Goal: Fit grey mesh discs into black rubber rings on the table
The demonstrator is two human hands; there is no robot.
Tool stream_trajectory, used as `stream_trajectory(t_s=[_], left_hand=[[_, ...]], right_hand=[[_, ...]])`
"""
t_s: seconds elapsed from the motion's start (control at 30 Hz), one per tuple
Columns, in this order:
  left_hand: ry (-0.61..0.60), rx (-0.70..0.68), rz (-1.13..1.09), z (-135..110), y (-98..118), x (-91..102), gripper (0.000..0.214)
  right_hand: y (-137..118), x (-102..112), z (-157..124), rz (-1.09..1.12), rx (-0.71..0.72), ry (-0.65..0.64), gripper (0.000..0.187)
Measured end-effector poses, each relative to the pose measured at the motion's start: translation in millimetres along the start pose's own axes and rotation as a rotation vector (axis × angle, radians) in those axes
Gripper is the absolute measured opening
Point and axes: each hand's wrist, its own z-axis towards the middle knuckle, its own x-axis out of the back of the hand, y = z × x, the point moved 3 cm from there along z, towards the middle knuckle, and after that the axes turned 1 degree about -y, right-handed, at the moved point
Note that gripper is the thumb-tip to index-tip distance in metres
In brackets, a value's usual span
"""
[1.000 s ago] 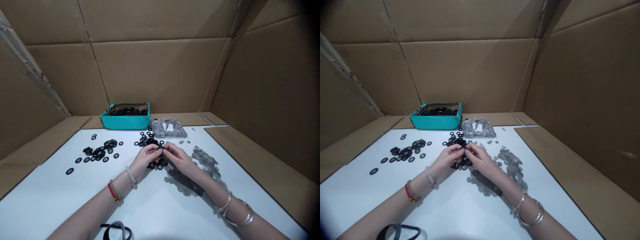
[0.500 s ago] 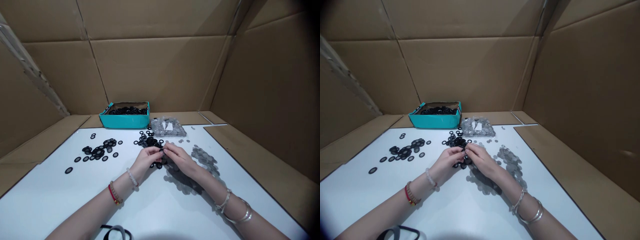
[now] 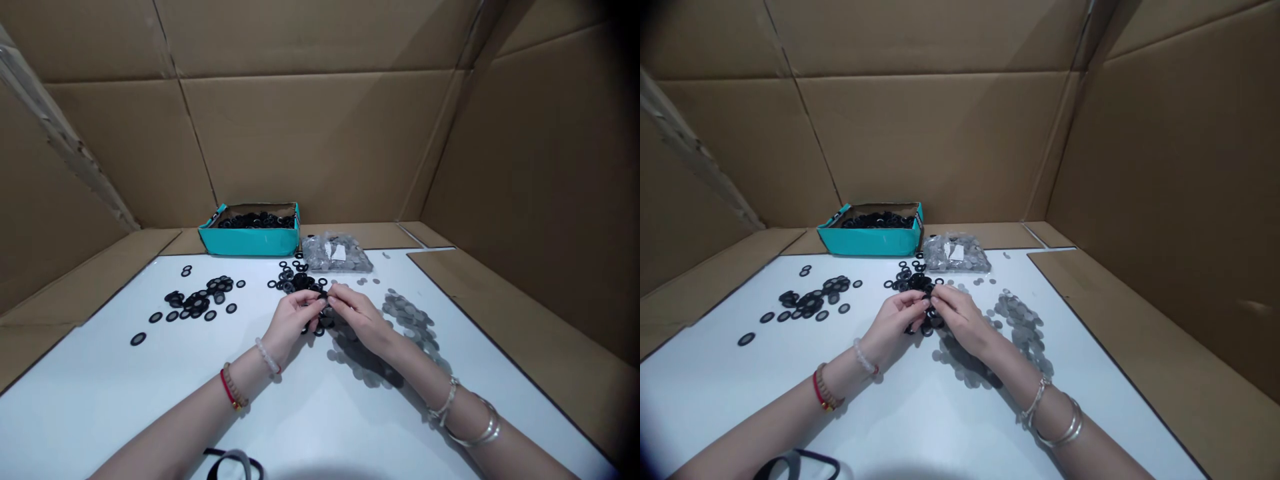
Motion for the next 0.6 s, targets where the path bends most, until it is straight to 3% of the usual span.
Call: stream_trajectory(t_s=[0.17,0.33,0.47,0.6], left_hand=[[0.022,-0.049,0.007,1,3,0.3,0.029],[0.035,-0.069,0.168,-1,6,4.6,0.028],[-0.034,-0.162,0.347,0,11,7.0,0.023],[-0.076,-0.105,0.269,2,14,7.2,0.025]], right_hand=[[0,-2,-1,0.049,-0.019,-0.010,0.024],[1,-2,-1,-0.012,0.004,-0.028,0.026],[2,-2,1,-0.114,0.053,-0.079,0.028],[2,1,1,-0.007,0.024,-0.056,0.022]])
